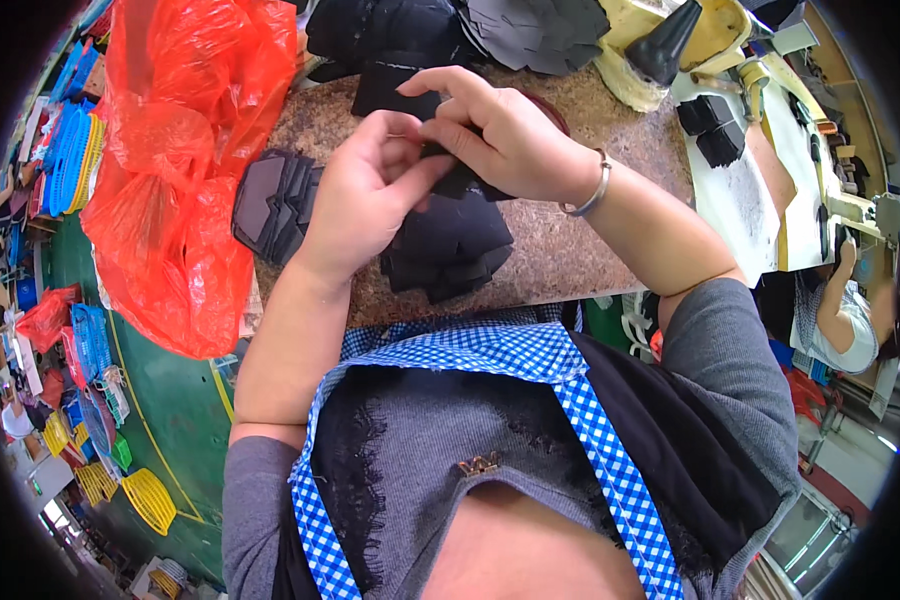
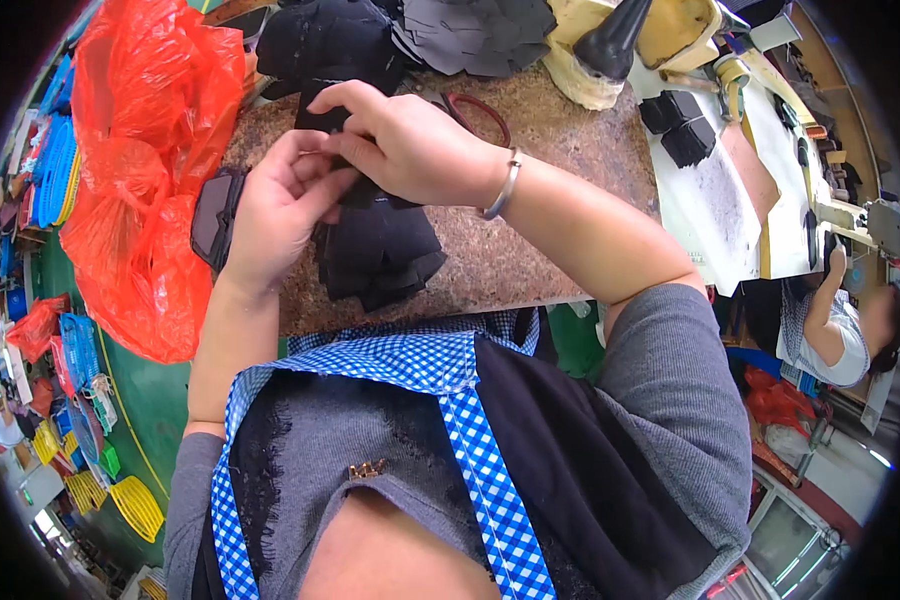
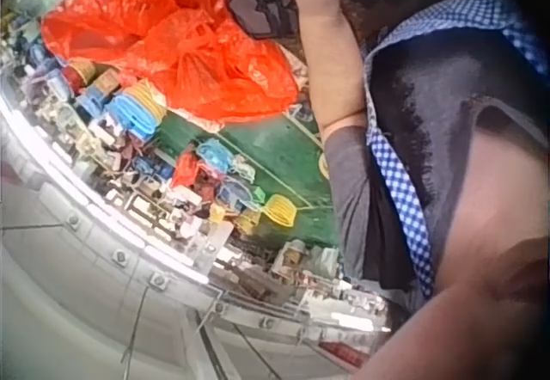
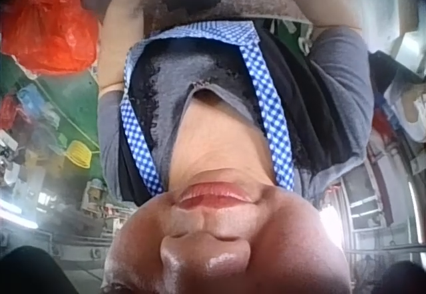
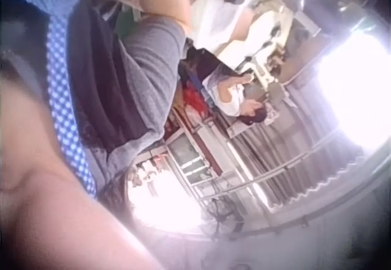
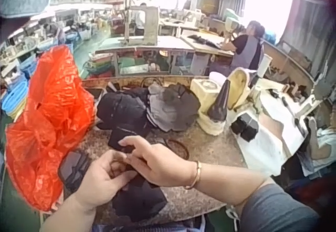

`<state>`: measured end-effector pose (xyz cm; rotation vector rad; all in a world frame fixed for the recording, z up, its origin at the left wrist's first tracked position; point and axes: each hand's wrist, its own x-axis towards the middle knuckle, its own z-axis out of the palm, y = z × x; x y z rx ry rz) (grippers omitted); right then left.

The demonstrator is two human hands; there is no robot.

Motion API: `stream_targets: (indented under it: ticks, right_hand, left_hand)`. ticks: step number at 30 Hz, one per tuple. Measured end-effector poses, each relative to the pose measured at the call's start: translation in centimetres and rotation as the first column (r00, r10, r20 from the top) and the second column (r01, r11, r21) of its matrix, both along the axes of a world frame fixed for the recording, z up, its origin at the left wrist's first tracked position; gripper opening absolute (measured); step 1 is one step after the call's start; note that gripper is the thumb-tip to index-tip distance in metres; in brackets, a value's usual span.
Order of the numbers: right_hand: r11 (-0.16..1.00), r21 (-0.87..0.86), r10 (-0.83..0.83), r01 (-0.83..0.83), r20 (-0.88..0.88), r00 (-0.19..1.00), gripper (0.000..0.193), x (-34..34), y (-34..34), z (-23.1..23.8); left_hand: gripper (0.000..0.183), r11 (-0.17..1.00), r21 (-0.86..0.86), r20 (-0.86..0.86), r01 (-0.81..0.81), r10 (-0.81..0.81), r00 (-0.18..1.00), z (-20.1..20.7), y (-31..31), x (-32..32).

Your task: Sorting and stacking cut-out shoe upper components at a factory workbench.

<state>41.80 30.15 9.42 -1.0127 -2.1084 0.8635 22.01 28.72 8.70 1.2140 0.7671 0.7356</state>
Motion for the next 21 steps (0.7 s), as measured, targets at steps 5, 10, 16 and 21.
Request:
stream_targets:
  ticks: [5, 10, 16, 21]
  right_hand:
    - [0.917, -0.389, -0.095, 0.086, -0.003, 0.996, 0.043, 2.6, -3.2, -0.7]
    - [0.919, -0.377, -0.21, 0.119, -0.209, 0.955, 0.043, 2.8, -4.7, -3.6]
    - [0.786, -0.583, -0.363, 0.206, -0.165, 0.917, 0.024, 2.3, -6.1, -0.9]
    - [0.907, -0.312, -0.31, 0.282, -0.044, 0.95, 0.036, 2.7, -6.4, -2.6]
  left_hand:
    - [0.023, 0.959, 0.144, -0.168, -0.245, 0.267, 0.949, -1.7, -3.1, -1.3]
    - [0.025, 0.951, 0.127, -0.174, -0.283, 0.302, 0.937, -1.2, -5.5, -0.2]
    - [0.027, 0.888, 0.366, -0.159, -0.278, 0.354, 0.922, -1.9, -5.1, 0.0]
    - [0.032, 0.863, 0.495, -0.397, -0.105, 0.332, 0.855, -2.3, -5.4, 0.6]
